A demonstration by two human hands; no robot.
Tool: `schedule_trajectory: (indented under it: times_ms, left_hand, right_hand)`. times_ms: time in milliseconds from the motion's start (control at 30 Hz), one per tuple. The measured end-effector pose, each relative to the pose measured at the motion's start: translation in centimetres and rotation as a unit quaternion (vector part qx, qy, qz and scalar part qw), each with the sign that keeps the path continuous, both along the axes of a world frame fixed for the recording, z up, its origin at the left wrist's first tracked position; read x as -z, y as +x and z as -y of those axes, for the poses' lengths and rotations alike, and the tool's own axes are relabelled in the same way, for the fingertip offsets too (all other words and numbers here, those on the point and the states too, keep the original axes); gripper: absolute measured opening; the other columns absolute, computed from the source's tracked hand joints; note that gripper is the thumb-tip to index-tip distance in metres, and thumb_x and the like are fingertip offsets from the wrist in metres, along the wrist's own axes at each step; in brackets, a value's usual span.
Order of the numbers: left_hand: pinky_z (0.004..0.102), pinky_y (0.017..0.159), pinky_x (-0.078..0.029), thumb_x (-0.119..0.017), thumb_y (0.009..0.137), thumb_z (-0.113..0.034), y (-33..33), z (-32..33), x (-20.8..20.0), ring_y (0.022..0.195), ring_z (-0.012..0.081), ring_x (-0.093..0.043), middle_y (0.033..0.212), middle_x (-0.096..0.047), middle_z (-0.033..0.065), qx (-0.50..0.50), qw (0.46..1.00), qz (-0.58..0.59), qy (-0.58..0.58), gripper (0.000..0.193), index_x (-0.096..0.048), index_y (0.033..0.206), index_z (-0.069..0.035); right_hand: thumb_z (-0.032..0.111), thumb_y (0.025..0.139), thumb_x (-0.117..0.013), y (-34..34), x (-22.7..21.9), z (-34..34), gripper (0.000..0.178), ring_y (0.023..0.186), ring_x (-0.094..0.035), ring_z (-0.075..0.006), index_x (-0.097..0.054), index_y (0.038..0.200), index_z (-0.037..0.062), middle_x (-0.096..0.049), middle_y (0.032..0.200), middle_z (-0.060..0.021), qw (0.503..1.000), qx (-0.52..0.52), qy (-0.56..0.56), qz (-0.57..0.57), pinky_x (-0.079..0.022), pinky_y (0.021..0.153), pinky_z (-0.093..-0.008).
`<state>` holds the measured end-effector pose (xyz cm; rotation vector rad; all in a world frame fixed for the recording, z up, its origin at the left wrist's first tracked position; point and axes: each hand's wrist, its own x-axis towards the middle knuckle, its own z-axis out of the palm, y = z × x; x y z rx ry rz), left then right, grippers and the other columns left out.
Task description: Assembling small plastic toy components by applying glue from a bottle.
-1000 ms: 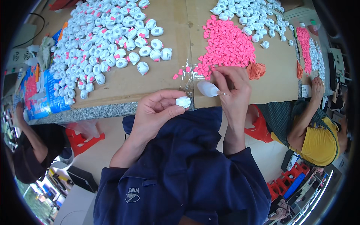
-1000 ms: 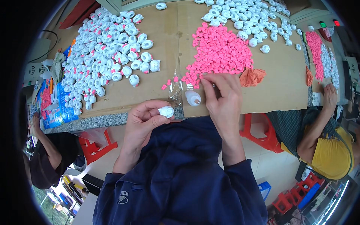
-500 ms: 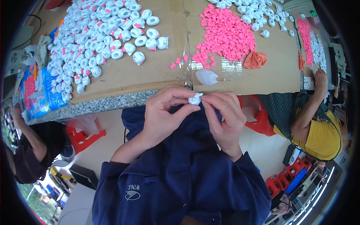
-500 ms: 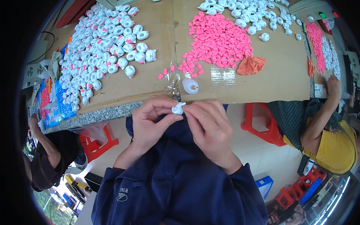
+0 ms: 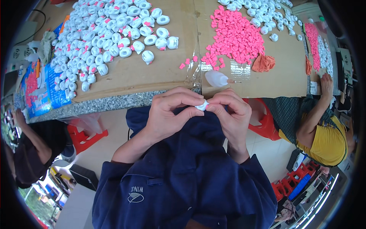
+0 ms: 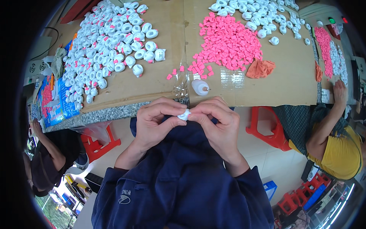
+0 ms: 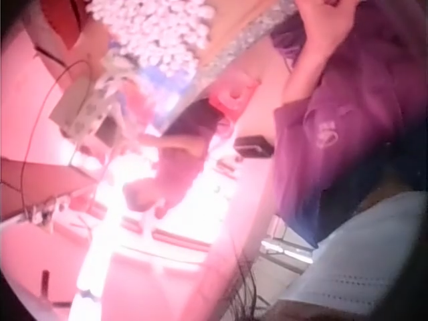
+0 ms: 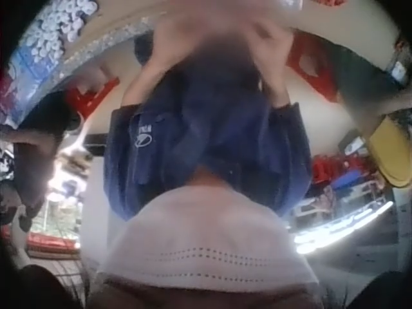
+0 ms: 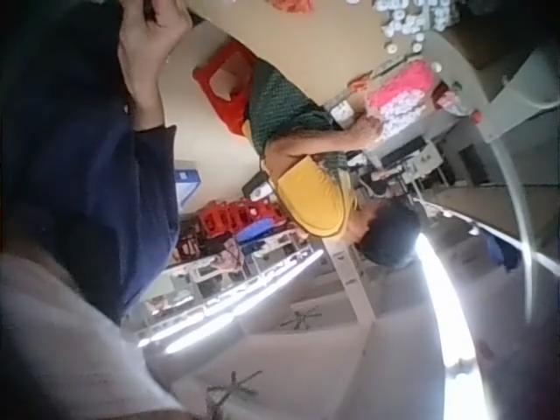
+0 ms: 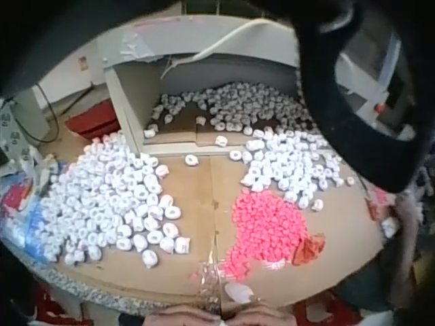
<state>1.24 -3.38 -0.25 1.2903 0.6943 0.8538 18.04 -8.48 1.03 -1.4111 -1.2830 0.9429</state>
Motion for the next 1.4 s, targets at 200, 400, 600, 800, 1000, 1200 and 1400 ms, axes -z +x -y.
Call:
schedule_trajectory:
  times_ms: [200,400,600,800,1000,1200,1400]
  left_hand:
    - [0.0243,0.072,-0.05,-0.07,0.07,0.005,-0.2,-0.1,0.0,0.083,0.0163,-0.063,0.092,-0.063,0.0131,-0.002,0.999,-0.039,0.03,0.019,-0.066,0.088,0.0]
    - [0.0249,0.066,-0.052,-0.068,0.072,0.003,-0.9,-1.0,-1.2,0.081,0.0163,-0.064,0.09,-0.065,0.0081,-0.018,0.996,-0.079,0.04,0.017,-0.066,0.088,-0.002]
    - [0.0274,0.065,-0.051,-0.063,0.072,0.005,-1.6,-4.1,-1.1,0.079,0.0216,-0.062,0.097,-0.063,0.0108,-0.166,0.941,-0.244,0.164,0.024,-0.065,0.095,-0.003]
    - [0.034,0.084,-0.042,-0.07,0.068,-0.004,-1.4,-6.1,-1.6,0.108,0.0245,-0.05,0.117,-0.053,0.009,-0.157,0.814,-0.37,0.42,0.039,-0.062,0.106,-0.008]
    - [0.0467,0.096,-0.024,-0.064,0.073,-0.034,-0.8,-9.8,-0.4,0.122,0.0247,-0.038,0.123,-0.05,0.0008,-0.08,0.682,-0.506,0.521,0.048,-0.054,0.119,-0.022]
    - [0.0473,0.097,-0.026,-0.06,0.079,-0.03,-2.2,-12.5,-0.7,0.117,0.0214,-0.042,0.119,-0.051,0.002,-0.066,0.658,-0.51,0.551,0.033,-0.057,0.108,-0.017]
    - [0.0446,0.098,-0.027,-0.058,0.08,-0.03,-3.3,-15.4,-0.8,0.115,0.02,-0.044,0.115,-0.053,0.0016,-0.064,0.633,-0.508,0.58,0.032,-0.057,0.11,-0.017]
  right_hand:
    - [-0.006,0.071,-0.067,-0.6,0.6,0.4,0.009,0.071,-0.052,-0.012,-0.062,0.079,-0.0032,-0.059,0.077,-0.0062,0.999,0.021,0.006,-0.025,-0.04,0.061,-0.0225]
    - [-0.006,0.071,-0.068,-1.8,0.2,0.0,0.012,0.071,-0.051,-0.0102,-0.062,0.081,-0.0032,-0.058,0.078,-0.0056,0.997,0.048,-0.026,-0.045,-0.04,0.062,-0.0211]
    - [-0.007,0.068,-0.069,-0.6,0.2,0.1,0.015,0.066,-0.048,-0.008,-0.06,0.08,-0.003,-0.055,0.077,-0.0035,0.994,0.111,-0.001,0.011,-0.038,0.061,-0.0194]
    - [0.004,0.062,-0.077,0.5,0.7,-0.5,0.042,0.081,-0.048,-0.0111,-0.055,0.098,0.0013,-0.053,0.096,-0.0048,0.982,0.153,0.042,0.098,-0.038,0.066,-0.0243]
    - [0.008,0.063,-0.076,-0.4,1.0,-2.5,0.047,0.097,-0.053,-0.0236,-0.055,0.105,0.0024,-0.054,0.105,-0.0115,0.979,0.096,0.076,0.163,-0.042,0.078,-0.0297]
    - [0.001,0.067,-0.07,-0.3,1.1,-2.7,0.034,0.091,-0.055,-0.0252,-0.059,0.099,0.0006,-0.057,0.097,-0.0126,0.973,0.106,0.092,0.184,-0.044,0.079,-0.0323]
    - [0.001,0.068,-0.07,-0.2,1.1,-3.0,0.031,0.087,-0.056,-0.0237,-0.061,0.098,0.0017,-0.058,0.095,-0.0119,0.975,0.106,0.097,0.171,-0.045,0.076,-0.0308]
